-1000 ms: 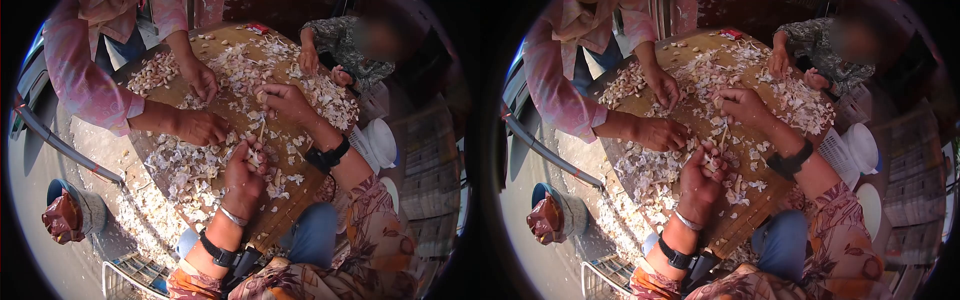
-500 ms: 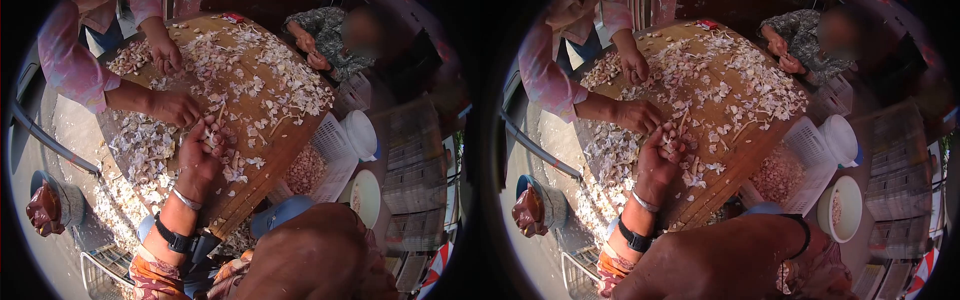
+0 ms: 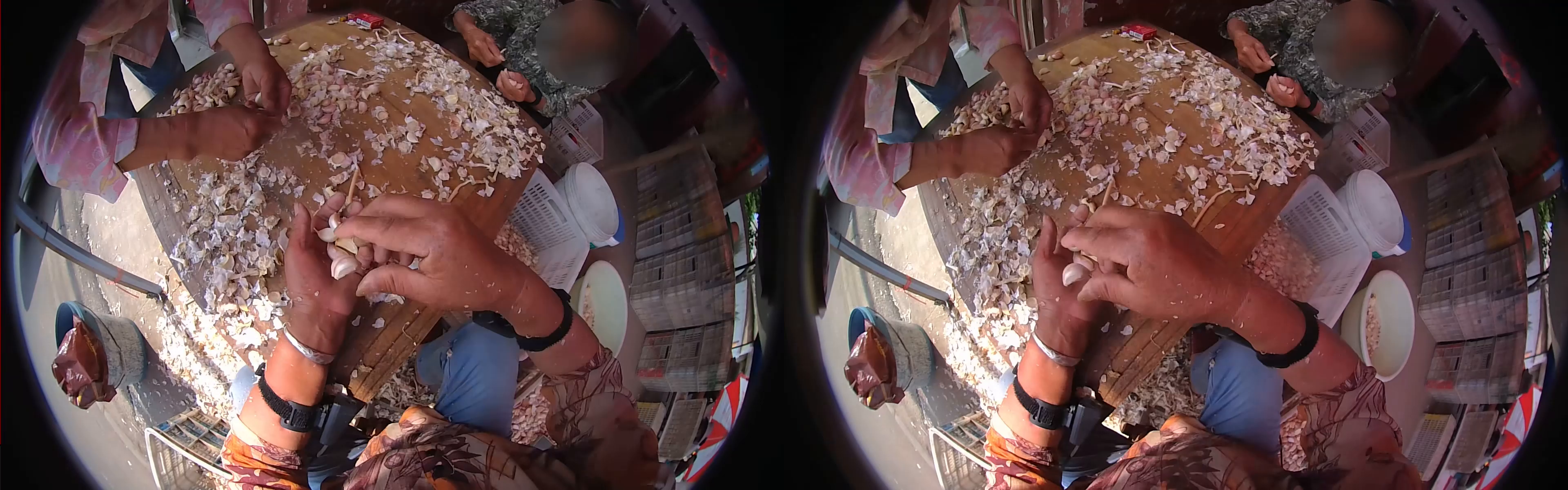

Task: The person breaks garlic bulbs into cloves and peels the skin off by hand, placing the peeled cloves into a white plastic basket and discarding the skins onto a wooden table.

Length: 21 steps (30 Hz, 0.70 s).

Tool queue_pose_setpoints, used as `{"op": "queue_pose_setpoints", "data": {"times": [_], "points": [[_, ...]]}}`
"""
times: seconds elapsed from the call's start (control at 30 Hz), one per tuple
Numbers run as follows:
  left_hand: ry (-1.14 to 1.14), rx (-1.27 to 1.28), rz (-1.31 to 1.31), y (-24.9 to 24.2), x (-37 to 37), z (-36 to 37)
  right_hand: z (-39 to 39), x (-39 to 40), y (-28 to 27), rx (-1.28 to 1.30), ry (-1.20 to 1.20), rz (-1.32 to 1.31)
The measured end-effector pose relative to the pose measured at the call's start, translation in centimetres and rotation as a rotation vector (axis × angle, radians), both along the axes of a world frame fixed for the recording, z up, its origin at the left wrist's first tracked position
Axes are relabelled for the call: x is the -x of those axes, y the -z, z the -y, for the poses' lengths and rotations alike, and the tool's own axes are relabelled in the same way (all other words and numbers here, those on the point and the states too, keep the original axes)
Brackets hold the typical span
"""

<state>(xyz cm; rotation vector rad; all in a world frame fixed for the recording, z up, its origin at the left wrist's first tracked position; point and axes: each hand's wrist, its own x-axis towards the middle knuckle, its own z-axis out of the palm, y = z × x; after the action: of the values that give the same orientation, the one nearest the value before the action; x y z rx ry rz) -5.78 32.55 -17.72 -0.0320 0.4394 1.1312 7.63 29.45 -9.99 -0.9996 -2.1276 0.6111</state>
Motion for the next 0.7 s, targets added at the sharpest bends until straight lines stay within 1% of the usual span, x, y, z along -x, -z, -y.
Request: {"op": "queue_pose_setpoints", "data": {"times": [0.03,0.07,0.1,0.17,0.2,0.27,0.3,0.37,0.4,0.43,0.5,0.53,0.6,0.63,0.7], "points": [[0.015,-0.006,0.064,0.7,0.1,-0.3,-2.3,-1.4,1.2,0.091,0.091,-0.037],[0.056,-0.018,0.088,2.6,0.6,-0.7,-5.4,-4.0,3.2,-0.105,0.227,0.077],[0.055,-0.009,0.101,3.1,0.6,-0.9,-8.4,-6.3,4.7,-0.025,0.421,0.043],[0.052,0.032,0.122,2.8,0.4,-1.0,-13.1,-9.2,6.5,-0.027,0.572,0.183],[0.052,0.03,0.121,2.9,0.4,-1.3,-14.8,-9.8,7.3,-0.029,0.572,0.181],[0.07,0.02,0.142,3.2,0.6,-1.4,-17.0,-10.2,8.4,-0.035,0.481,0.686],[0.075,0.027,0.137,3.3,0.7,-1.5,-17.9,-10.3,8.5,-0.026,0.484,0.682],[0.047,0.021,0.112,3.5,0.6,-1.6,-18.5,-9.8,8.4,0.077,0.513,0.682],[0.067,-0.014,0.123,4.1,0.7,-1.8,-18.2,-10.0,8.0,0.106,0.484,0.61],[0.079,-0.011,0.125,3.9,0.6,-1.7,-17.1,-9.3,6.6,0.11,0.495,0.612],[0.057,-0.001,-0.046,3.4,0.3,-1.7,-14.4,-7.2,3.5,0.475,0.372,0.093],[0.089,-0.031,-0.002,3.5,0.3,-1.7,-13.4,-6.5,2.8,0.478,0.38,0.095],[0.095,-0.043,0.002,3.2,0.0,-1.5,-12.1,-5.5,1.9,0.532,0.171,0.057],[0.098,-0.056,0.0,2.9,-0.1,-1.4,-12.1,-6.0,1.9,0.531,0.177,0.058],[0.1,-0.029,0.048,2.9,0.0,-1.4,-13.2,-8.6,2.3,0.184,0.385,0.371]]}}
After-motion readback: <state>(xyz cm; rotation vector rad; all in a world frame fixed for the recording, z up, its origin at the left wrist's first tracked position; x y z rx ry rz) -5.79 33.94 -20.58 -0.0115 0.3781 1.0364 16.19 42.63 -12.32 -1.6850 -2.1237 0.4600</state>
